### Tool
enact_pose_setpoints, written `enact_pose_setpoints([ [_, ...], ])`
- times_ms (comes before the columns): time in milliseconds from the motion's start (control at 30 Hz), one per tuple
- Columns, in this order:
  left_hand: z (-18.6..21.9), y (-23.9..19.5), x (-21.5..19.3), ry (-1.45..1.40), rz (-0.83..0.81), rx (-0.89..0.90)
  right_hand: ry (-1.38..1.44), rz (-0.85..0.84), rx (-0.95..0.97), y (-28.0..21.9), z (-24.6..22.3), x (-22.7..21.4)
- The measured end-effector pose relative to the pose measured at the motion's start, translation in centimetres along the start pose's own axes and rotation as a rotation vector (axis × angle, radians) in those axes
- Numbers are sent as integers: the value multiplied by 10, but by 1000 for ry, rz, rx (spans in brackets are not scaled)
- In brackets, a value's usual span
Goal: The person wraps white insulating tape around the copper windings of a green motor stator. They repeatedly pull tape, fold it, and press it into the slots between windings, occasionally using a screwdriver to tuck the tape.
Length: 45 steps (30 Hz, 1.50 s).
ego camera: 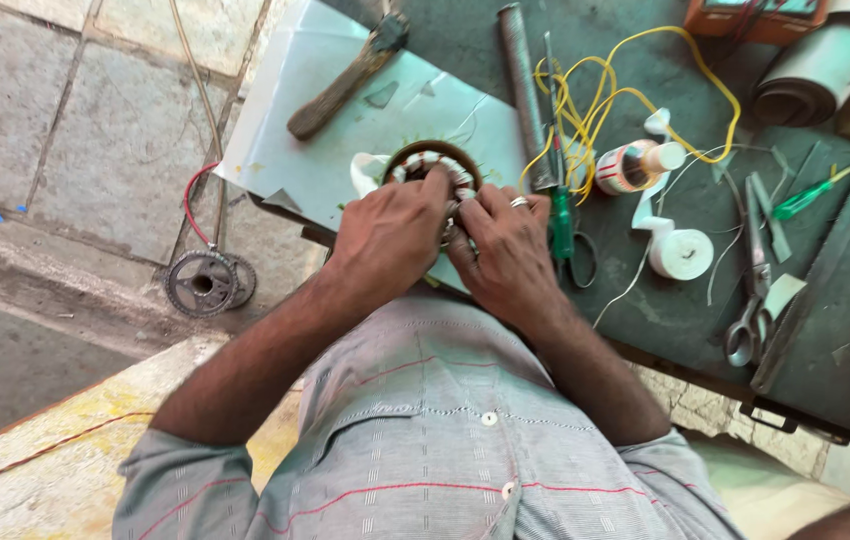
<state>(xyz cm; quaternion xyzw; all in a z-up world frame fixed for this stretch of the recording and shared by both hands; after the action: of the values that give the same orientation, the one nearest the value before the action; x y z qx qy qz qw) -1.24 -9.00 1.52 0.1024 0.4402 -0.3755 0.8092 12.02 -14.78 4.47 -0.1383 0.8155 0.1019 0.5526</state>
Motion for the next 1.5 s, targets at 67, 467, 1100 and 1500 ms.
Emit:
enact_pose_setpoints([
  [67,-4,1,-6,46,74,31,-46,-10,0,4,-4,-1],
  [467,-29,-4,-27,134,67,124,222,-66,167,-23,25,-13],
  [1100,-27,-14,-52,-206,-61,391,396,-73,-244,-4,41,-1],
  [1500,-50,39,-9,-554,-550,598,1094,-326,69,-15,77,49],
])
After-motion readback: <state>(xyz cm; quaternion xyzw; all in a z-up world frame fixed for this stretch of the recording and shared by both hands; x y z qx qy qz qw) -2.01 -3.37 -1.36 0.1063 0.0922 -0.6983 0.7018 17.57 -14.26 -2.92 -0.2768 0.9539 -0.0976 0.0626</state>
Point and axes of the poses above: each hand's wrist, its own y-axis towards the middle knuckle, its own x-axis out of the palm, z = x × y, the point moved 4 cm from there along y, towards the middle knuckle, and after that the axes turned 15 degrees about -z, right-handed, at the moved point
